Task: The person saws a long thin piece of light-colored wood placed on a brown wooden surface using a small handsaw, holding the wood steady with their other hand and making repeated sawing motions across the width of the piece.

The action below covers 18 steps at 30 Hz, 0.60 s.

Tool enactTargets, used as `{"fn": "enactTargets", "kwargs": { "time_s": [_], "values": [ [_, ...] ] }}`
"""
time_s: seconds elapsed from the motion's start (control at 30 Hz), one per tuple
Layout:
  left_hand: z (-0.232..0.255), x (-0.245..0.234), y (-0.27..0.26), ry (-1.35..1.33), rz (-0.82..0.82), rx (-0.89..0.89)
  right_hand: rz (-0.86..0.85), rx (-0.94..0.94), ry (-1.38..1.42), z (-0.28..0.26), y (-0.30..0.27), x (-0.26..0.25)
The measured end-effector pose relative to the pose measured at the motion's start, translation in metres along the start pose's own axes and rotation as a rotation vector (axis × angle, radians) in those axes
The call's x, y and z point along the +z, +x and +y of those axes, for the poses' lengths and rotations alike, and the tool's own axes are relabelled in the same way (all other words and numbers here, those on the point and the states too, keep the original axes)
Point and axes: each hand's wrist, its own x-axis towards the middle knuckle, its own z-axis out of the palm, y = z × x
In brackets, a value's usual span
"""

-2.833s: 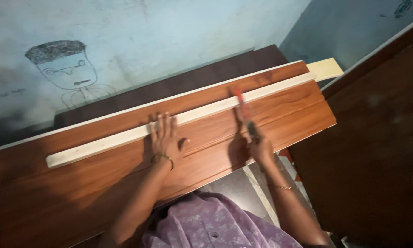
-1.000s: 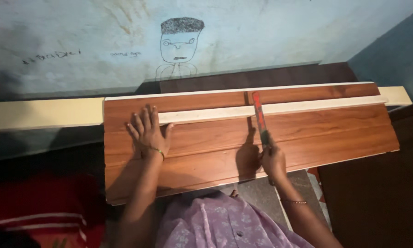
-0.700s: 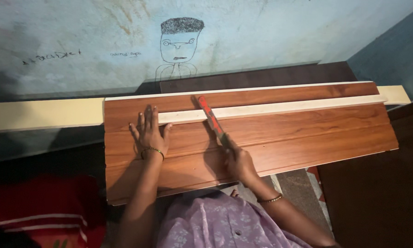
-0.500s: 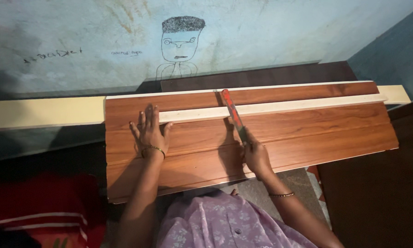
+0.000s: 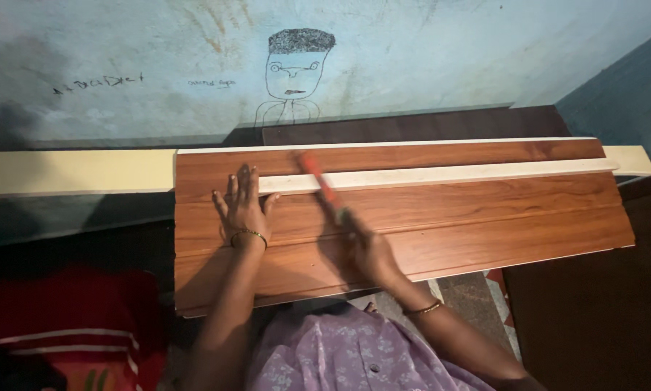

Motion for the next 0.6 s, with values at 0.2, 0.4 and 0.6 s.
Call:
{"fn": "enactTargets", "kwargs": {
  "time_s": [0.2, 0.4, 0.6],
  "values": [
    [-0.002, 0.001, 0.001, -0.001, 0.036, 0.014, -0.203, -0.112, 0.114, -0.005, -0.012, -0.004],
    [-0.004, 0.003, -0.003, -0.004, 0.051, 0.049, 0.137, 0.251, 0.14, 0.06, 0.002, -0.049],
    [-0.008, 0.006, -0.004, 0.083, 0.07, 0.077, 0.106, -0.194, 0.045, 0.056, -0.008, -0.003]
  ]
}}
